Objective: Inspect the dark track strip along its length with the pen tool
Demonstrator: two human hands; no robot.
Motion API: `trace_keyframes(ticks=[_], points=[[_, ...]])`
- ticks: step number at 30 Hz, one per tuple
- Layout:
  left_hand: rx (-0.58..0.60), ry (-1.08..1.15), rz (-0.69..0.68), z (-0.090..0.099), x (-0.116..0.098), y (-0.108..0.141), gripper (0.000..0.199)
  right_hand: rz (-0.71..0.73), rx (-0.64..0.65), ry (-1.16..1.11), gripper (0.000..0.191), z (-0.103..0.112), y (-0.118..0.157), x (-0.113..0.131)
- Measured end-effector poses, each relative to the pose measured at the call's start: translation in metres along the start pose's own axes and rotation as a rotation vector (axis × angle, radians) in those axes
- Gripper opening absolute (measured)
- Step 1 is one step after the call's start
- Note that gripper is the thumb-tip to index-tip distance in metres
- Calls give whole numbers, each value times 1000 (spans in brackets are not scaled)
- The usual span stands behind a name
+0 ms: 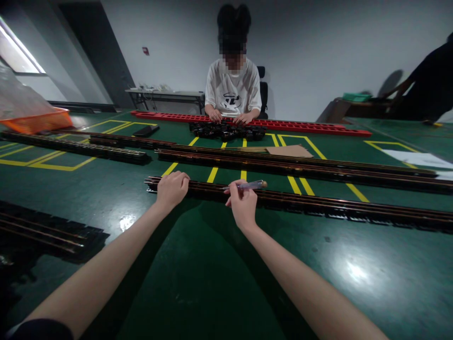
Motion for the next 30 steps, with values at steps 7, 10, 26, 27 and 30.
trace_keyframes(ticks=[7, 10, 26, 27, 30], points=[[-30, 9, -28, 6, -5, 1, 45, 20, 18, 2, 20, -1, 0, 0], [-51, 20, -85, 10, -15, 3, 46, 32, 27, 10, 21, -2, 0, 1], [22, 70, -137, 3, -39, 9, 50, 40, 16, 7, 21, -2, -1, 0], [25, 71, -130, 2, -39, 9, 50, 41, 18, 9, 21, -2, -1, 0], [28, 88, -112, 3, -38, 8, 50, 41, 24, 12, 20, -2, 0, 0]])
Point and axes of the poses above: each hand's wrist, its own y-axis away from the middle knuckle, its own z-axis out of the back of the hand, x = y × z, the point moved 8 cm from there along -y, towards the middle knuckle, and after that the axes turned 10 degrees about -x, right-handed, at the moved point
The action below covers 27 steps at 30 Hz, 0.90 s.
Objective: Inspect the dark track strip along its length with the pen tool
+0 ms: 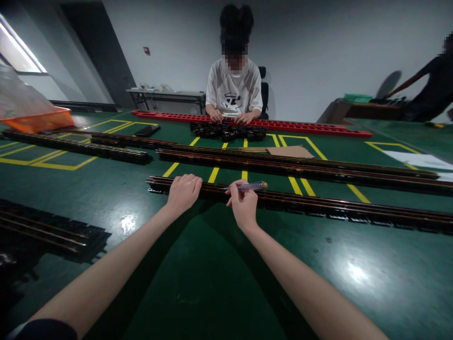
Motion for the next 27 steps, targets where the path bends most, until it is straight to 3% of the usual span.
trace_keyframes(ticks=[9, 18, 27], points=[[-5, -9, 112, 3, 16, -2, 49, -1, 38, 4, 24, -4, 1, 1], [-35, -56, 128, 5, 20, -2, 45, -39, 11, -22, 23, -2, 1, 0], [-62, -99, 147, 5, 23, -1, 41, -27, 77, 15, 26, -7, 1, -3]])
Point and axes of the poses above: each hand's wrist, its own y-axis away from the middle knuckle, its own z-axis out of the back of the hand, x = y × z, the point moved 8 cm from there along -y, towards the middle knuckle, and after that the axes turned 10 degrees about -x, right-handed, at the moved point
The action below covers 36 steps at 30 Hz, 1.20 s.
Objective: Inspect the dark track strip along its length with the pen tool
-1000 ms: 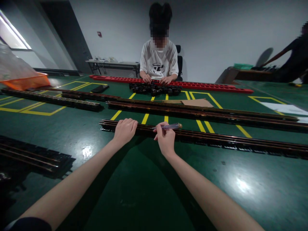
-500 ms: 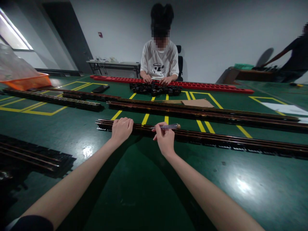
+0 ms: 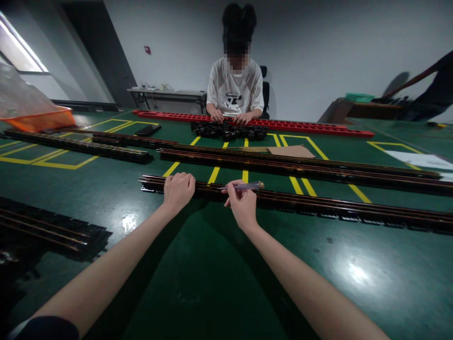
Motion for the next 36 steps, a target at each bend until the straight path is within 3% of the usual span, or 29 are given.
trace_keyframes(ticks=[9, 14, 18, 36], points=[[-28, 48, -27, 1, -1, 1, 43, 8, 2, 6, 24, -1, 0, 0], [-69, 69, -188, 6, -17, 4, 42, 19, 0, -2, 26, -1, 0, -1], [-11, 130, -308, -1, -27, 6, 44, 27, 0, 0, 28, -1, 0, -1], [53, 132, -231, -5, -19, 1, 40, 35, 1, 32, 28, 0, 1, 4]])
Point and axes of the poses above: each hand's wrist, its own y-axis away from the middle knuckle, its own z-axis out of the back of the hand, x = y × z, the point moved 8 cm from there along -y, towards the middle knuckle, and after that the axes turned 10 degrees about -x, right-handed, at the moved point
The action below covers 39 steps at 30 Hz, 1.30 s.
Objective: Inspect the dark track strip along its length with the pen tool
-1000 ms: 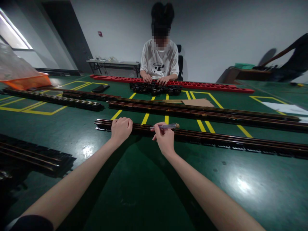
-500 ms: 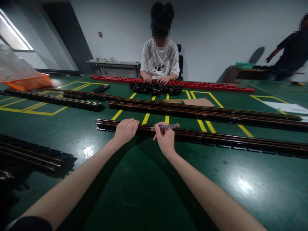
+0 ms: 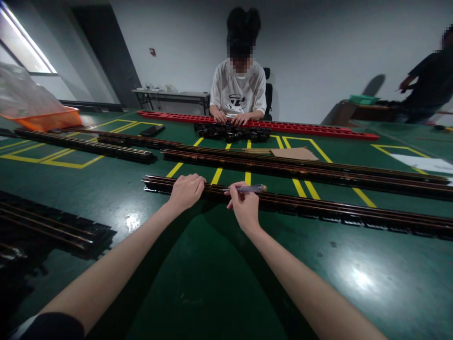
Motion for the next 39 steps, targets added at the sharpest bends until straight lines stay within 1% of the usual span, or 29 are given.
trace_keyframes(ticks=[10, 17, 22, 28, 34, 39], points=[[-18, 7, 36, 1, 10, 1, 41, -15, -25, -7, 28, 1, 0, -1], [-17, -36, 76, 4, 18, 0, 39, -25, -50, -6, 27, 3, 0, 1], [-26, -84, 99, 5, 22, 0, 39, -51, -95, -32, 23, 5, 0, 0], [-50, -60, 129, 7, 24, 1, 38, -48, -129, -45, 24, 9, 0, 1], [-60, -41, 134, 7, 25, 2, 38, -46, -61, -35, 26, 5, 1, 1], [-83, -75, 106, 8, 24, 2, 38, -35, -63, -30, 24, 5, 0, 0]])
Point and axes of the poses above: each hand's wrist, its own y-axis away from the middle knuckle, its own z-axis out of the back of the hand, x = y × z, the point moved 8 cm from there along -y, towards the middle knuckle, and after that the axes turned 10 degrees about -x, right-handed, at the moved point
